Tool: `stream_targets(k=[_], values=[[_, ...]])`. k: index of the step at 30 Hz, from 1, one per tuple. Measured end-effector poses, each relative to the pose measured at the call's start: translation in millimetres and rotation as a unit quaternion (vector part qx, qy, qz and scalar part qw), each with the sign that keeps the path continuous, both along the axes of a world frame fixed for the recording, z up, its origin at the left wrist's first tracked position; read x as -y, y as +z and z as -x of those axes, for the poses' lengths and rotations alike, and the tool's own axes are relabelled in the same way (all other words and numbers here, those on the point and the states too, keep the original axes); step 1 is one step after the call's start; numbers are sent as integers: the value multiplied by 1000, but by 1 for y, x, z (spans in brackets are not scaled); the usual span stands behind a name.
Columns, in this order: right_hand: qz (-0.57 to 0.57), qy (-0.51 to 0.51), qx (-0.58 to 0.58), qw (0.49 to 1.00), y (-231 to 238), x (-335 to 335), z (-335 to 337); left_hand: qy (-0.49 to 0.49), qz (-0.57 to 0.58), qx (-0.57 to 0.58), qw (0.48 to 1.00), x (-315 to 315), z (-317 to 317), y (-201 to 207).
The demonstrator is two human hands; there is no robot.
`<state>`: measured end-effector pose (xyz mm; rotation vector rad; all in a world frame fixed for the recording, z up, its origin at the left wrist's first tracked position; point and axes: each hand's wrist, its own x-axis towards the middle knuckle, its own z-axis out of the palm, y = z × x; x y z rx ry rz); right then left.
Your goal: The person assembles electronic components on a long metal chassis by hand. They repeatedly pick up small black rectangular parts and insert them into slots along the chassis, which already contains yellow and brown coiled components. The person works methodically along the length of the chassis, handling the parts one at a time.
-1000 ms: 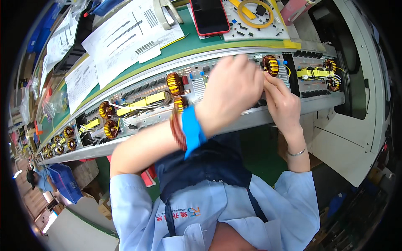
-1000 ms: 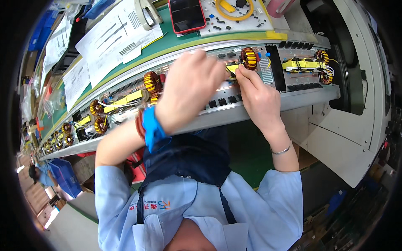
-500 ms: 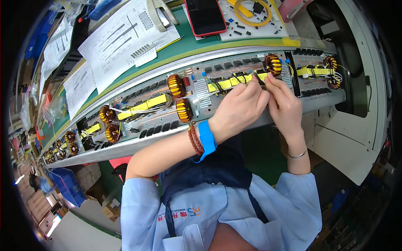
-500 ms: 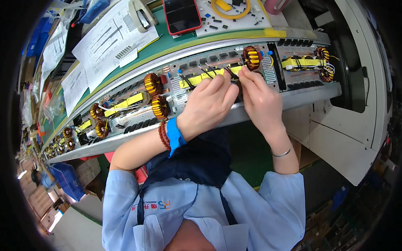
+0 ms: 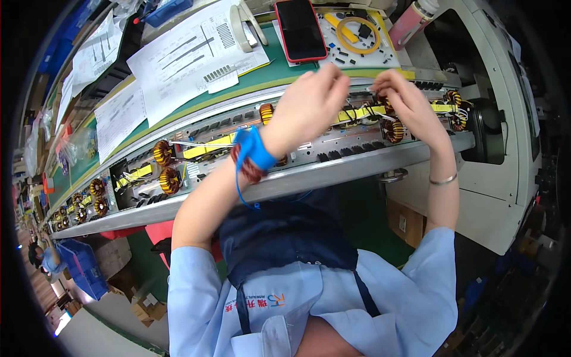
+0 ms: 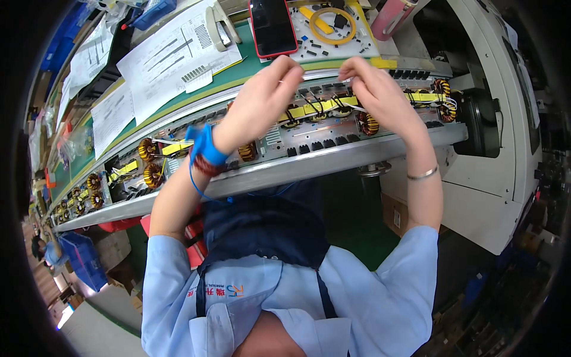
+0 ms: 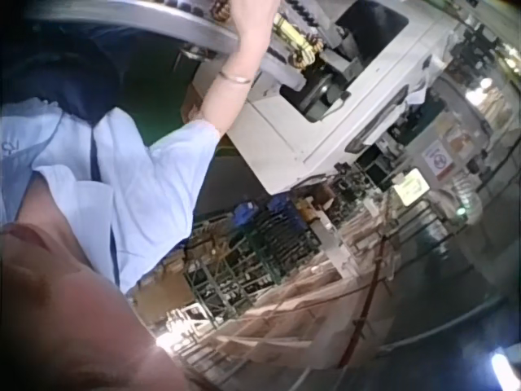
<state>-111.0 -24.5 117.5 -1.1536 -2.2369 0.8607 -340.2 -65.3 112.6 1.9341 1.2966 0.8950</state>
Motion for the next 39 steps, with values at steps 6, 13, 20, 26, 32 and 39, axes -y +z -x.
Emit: stream_targets(k=[6,13,20,26,32,39], values=[[140,66,134,979,-9,-28,13,-79,180,117,973,-24,11,-33],[130,51,106,984,-7,-26,9,-71,160,55,983,-21,16,-27],[179,107,30,978,-19,-24,18,-88,121,17,989,-19,3,-35],[100,52,31,993,-12,-25,7,-32,99,66,992,-15,10,-27],[-74,6,201,977,-12,-9,-6,15,-119,-144,982,4,21,-31],[-67,-23,197,978,-14,-10,-11,16,-122,-151,981,-1,13,-37]])
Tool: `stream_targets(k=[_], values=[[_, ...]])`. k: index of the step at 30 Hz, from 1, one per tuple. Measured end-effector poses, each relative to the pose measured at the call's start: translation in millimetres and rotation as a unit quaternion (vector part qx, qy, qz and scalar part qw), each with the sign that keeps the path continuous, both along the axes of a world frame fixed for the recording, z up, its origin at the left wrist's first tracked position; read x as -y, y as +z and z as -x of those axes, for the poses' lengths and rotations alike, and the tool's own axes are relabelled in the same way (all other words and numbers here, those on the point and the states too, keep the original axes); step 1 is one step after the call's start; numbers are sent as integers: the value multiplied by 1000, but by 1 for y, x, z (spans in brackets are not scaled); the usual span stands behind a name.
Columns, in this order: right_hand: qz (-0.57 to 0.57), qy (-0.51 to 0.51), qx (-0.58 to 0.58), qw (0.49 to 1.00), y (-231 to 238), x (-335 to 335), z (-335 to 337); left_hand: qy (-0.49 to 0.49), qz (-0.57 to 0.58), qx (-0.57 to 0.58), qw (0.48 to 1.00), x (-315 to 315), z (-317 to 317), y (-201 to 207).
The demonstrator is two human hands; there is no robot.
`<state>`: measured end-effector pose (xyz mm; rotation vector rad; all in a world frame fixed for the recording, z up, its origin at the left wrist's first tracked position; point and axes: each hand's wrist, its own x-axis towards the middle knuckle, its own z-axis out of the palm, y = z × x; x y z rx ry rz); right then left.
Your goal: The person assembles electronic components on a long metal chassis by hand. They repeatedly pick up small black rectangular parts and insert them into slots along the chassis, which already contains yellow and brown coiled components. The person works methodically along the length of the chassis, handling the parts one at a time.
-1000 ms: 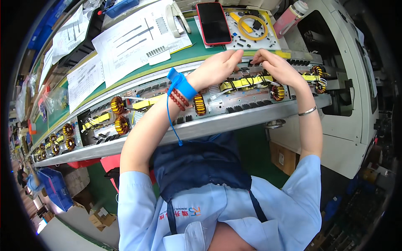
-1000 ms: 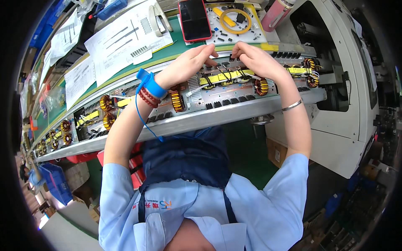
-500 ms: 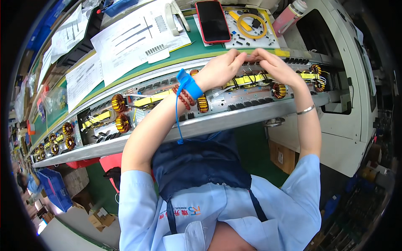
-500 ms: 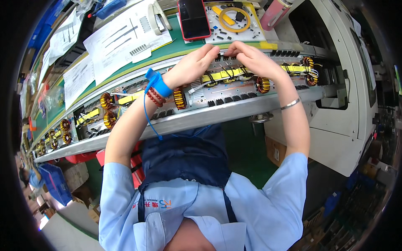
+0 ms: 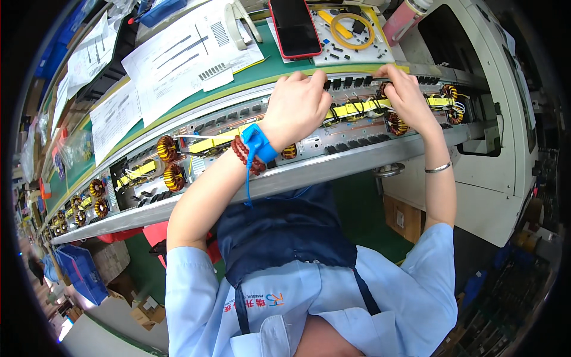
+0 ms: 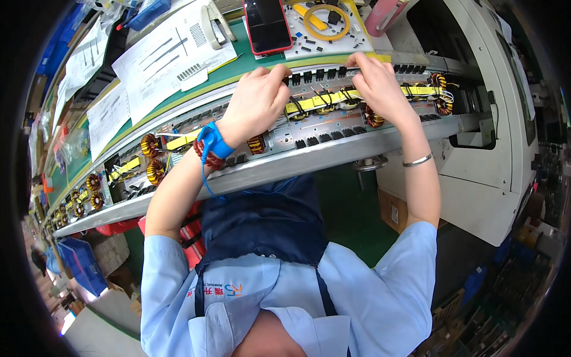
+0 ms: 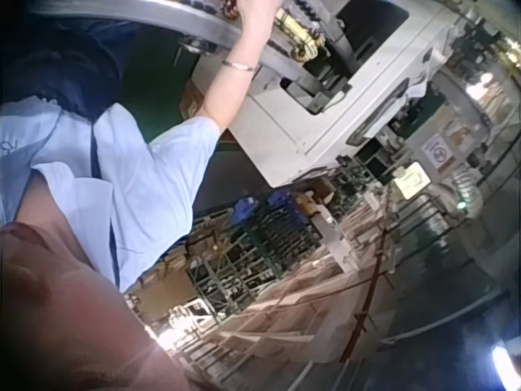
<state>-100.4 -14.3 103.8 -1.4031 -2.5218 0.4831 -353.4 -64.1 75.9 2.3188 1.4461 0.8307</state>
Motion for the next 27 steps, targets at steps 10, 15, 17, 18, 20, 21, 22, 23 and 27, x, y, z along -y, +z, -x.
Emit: stream_targets(k=[10,15,17,18,20,21,22,23,27], values=[[-5,36,-28,999,-6,-1,6,-69,38,37,996,-14,-16,1],[14,30,-11,999,-1,3,9,-105,86,16,991,-18,-22,3],[8,18,-4,1000,-5,0,5,-94,82,0,992,-25,-26,1],[7,17,-3,1000,-5,0,3,-86,83,-3,993,-28,-28,0],[-35,24,-36,998,-2,2,1,-67,58,29,996,-31,-30,-1],[-56,27,-51,997,1,3,-3,-69,46,33,996,-31,-32,0],[-96,6,-45,994,9,5,-11,-66,34,41,996,-31,-35,-2],[-62,-44,-75,994,23,6,-21,-62,25,47,997,-30,-36,-3],[-165,-160,-49,972,20,17,-77,-92,58,56,992,-34,-49,-4]])
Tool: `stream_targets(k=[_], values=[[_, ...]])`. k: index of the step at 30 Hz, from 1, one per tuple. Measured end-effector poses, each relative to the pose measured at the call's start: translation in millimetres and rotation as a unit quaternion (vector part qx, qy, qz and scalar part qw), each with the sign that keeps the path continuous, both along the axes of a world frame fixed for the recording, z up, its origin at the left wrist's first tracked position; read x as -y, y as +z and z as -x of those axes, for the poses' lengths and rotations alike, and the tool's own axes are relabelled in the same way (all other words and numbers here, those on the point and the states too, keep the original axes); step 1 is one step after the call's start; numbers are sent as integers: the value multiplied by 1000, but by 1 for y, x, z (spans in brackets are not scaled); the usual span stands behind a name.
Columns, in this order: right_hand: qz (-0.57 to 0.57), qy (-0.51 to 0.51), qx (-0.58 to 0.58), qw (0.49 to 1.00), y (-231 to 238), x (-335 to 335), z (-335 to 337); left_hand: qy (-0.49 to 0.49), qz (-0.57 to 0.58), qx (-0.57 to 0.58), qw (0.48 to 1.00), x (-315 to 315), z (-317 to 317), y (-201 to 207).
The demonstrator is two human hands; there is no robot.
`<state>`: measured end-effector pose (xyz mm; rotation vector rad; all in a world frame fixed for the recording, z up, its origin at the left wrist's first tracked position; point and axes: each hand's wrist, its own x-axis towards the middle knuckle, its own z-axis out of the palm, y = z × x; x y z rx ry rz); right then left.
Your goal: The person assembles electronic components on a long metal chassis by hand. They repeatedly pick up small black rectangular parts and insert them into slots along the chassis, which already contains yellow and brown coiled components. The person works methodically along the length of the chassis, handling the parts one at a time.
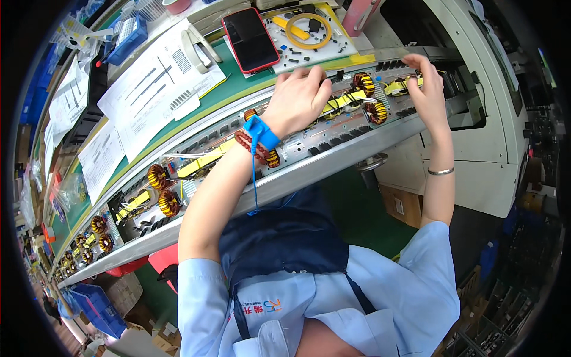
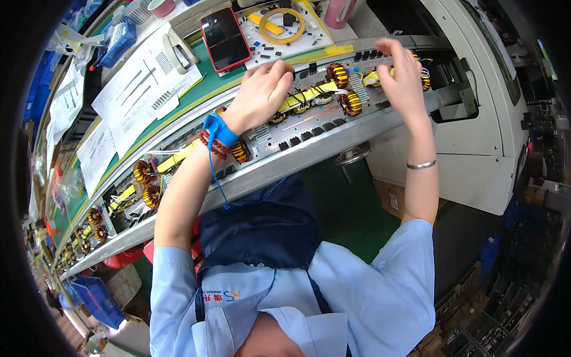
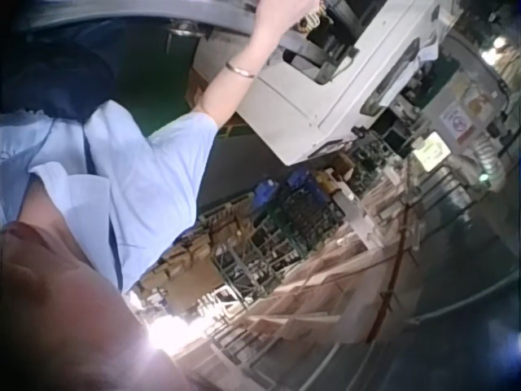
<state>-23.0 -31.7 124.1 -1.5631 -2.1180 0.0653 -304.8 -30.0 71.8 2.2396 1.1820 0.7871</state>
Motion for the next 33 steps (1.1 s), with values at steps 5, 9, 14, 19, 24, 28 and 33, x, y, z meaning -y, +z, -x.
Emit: stream_targets(k=[5,9,14,19,24,28,33], values=[[-9,-73,165,984,-30,19,-14,36,-25,74,996,9,2,9],[-63,-98,198,973,-60,12,-22,72,-50,207,975,39,21,49],[-67,-129,192,971,-66,10,-17,71,-135,174,973,98,60,62],[-77,-138,208,965,-65,6,-23,60,-140,119,981,142,78,36],[-73,-148,231,959,-63,0,-40,83,-131,102,983,154,81,14],[-71,-167,250,951,-63,-7,-55,104,-117,66,986,149,75,18],[-58,-197,279,938,-63,-21,-86,121,-120,11,985,96,44,41]])
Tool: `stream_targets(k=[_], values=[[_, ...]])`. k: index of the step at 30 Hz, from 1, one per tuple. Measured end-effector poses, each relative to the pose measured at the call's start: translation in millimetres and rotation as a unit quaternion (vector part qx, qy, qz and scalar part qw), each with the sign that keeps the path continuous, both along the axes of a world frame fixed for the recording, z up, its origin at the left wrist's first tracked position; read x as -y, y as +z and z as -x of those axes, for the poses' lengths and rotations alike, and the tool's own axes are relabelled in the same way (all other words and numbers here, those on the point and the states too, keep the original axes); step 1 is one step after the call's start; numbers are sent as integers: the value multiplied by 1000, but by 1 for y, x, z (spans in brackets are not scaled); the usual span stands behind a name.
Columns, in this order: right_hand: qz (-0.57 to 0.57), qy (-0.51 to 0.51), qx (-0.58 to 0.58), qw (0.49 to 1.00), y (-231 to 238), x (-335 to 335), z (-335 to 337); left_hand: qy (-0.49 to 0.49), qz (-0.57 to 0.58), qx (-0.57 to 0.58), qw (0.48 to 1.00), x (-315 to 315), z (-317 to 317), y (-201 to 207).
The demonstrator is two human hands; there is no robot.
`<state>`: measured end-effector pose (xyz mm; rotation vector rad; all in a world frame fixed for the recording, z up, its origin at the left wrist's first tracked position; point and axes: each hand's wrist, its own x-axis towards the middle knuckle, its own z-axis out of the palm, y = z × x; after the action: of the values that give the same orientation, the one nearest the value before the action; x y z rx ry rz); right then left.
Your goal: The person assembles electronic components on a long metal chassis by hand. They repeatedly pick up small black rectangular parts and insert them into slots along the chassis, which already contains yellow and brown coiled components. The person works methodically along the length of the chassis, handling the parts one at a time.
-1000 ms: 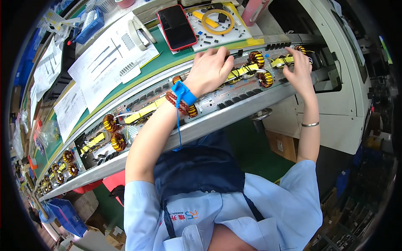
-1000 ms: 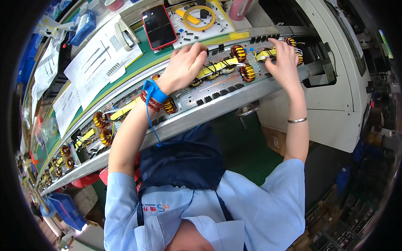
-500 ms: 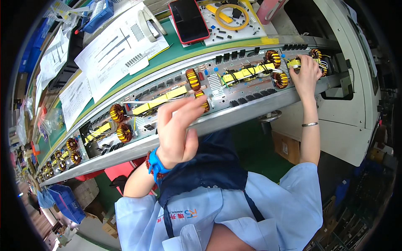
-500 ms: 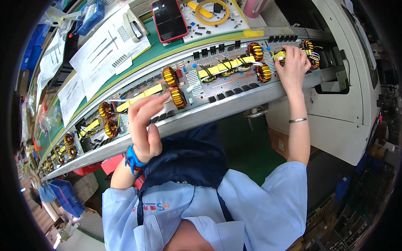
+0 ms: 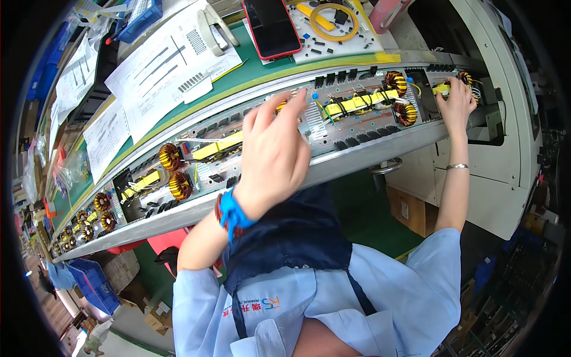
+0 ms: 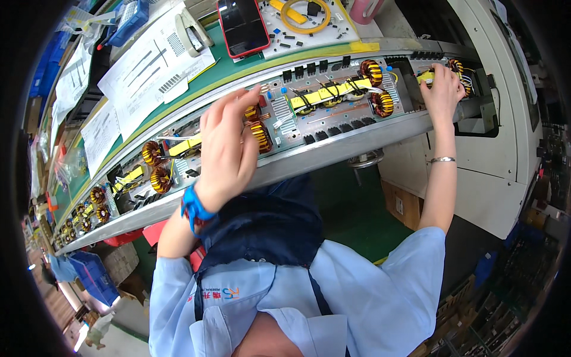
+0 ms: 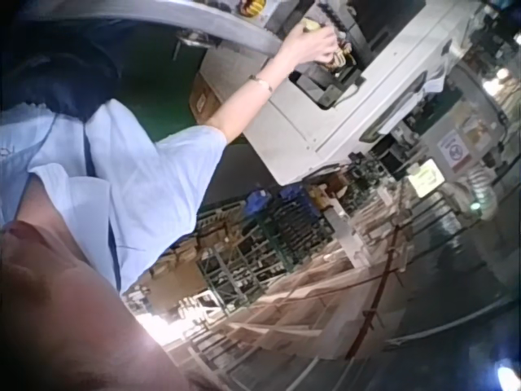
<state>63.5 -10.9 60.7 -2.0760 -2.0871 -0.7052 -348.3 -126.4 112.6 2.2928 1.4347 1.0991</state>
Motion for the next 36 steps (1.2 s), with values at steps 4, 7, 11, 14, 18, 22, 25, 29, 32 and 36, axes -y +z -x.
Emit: stream_targets(k=[4,7,11,14,18,22,25,29,32,36], values=[[18,-35,23,999,3,-16,-25,-33,67,-53,996,-44,-11,-13],[25,-60,38,997,2,-26,-50,-52,108,-94,988,-63,-17,-22],[51,-103,46,992,2,-41,-79,-58,139,-107,983,-75,-21,-32],[70,-123,50,989,4,-48,-101,-58,136,-116,982,-73,-22,-31],[87,-152,49,983,-1,-64,-124,-45,115,-116,986,-70,-28,-32],[78,-157,53,983,-13,-75,-160,-50,133,-143,980,-82,-33,-30],[36,-145,66,986,-19,-72,-174,-47,169,-154,972,-86,-37,-24],[26,-62,-84,994,22,-31,-46,-50,88,-105,989,-83,-37,-39],[100,176,-420,885,50,-12,28,-81,100,-105,986,-86,-45,-42],[321,304,-394,805,70,-13,93,-85,143,-126,978,-92,-45,-34]])
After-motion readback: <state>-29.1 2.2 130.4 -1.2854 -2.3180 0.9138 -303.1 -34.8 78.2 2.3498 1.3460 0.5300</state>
